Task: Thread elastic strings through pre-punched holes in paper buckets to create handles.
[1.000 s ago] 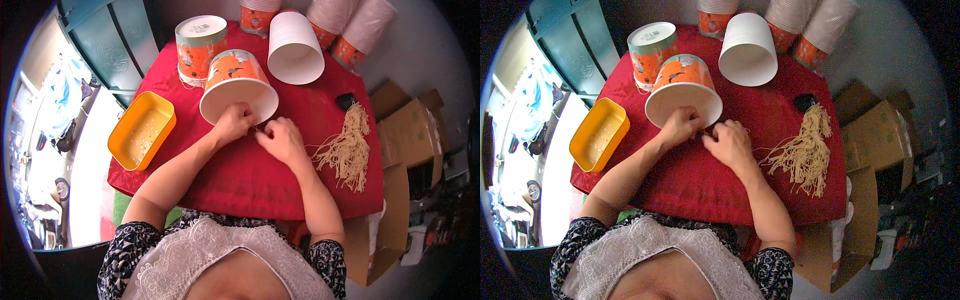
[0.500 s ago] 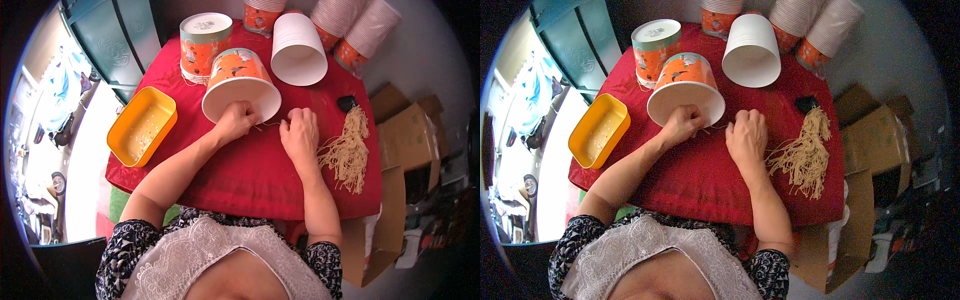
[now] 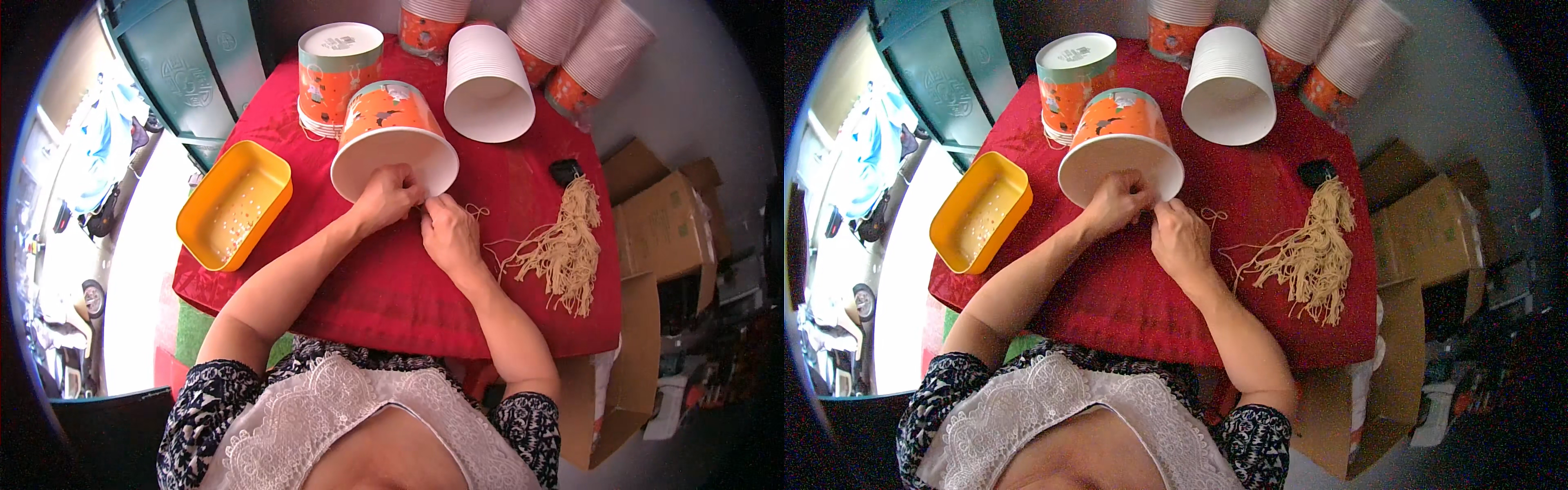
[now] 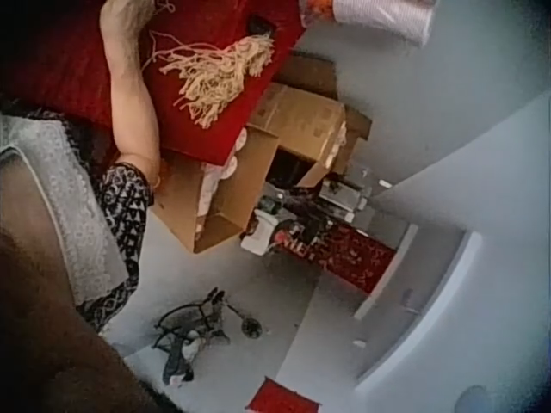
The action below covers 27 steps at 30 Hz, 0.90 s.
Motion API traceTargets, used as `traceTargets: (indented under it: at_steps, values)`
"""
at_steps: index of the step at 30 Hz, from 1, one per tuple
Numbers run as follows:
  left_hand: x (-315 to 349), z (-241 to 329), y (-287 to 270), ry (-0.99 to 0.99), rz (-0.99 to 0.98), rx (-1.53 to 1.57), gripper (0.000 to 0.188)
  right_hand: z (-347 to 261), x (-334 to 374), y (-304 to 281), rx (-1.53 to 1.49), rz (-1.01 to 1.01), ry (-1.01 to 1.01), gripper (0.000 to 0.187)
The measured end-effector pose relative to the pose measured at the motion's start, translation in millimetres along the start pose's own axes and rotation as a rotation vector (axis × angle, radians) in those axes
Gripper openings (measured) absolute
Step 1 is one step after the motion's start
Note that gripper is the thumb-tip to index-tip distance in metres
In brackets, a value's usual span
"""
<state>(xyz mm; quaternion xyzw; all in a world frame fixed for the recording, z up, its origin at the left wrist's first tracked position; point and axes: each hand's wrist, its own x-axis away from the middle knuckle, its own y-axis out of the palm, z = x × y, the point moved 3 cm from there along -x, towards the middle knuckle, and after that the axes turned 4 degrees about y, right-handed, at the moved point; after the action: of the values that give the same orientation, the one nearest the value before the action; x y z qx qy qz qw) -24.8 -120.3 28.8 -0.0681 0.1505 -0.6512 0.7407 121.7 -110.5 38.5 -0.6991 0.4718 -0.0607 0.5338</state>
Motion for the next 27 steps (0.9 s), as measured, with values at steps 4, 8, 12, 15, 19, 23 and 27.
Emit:
traceTargets:
  at_steps: [4, 8, 12, 15, 19, 23, 27]
  values:
    - [-2.4, -7.3, 1.5, 0.042, 0.042, 0.023, 0.017, 1.0, -1.3, -1.4, -0.007, -0.074, 0.02, 0.013]
    - [-4.6, -3.6, 1.0, 0.136, 0.086, -0.196, 0.019, 6.4, -3.0, -1.0, -0.064, -0.049, 0.025, 0.014]
    - [-2.9, 3.0, 2.8, 0.054, 0.048, -0.003, 0.02, 13.9, -5.4, -1.8, -0.185, 0.073, 0.044, 0.014]
    - [0.8, 14.2, 7.6, -0.057, 0.022, 0.1, 0.019, 21.2, -9.0, -3.6, -0.258, 0.187, -0.048, 0.011]
    - [-2.4, 6.5, 10.4, -0.102, 0.035, 0.355, 0.013, 24.3, -10.6, -4.8, -0.319, 0.209, -0.007, 0.004]
    - [-5.1, 1.8, 12.6, -0.113, 0.066, 0.417, 0.012, 21.6, -7.4, -3.4, -0.288, 0.187, 0.01, 0.005]
    - [-3.4, 8.9, 14.3, -0.096, 0.086, 0.409, 0.01, 17.4, -4.0, -4.1, -0.278, 0.175, 0.003, 0.005]
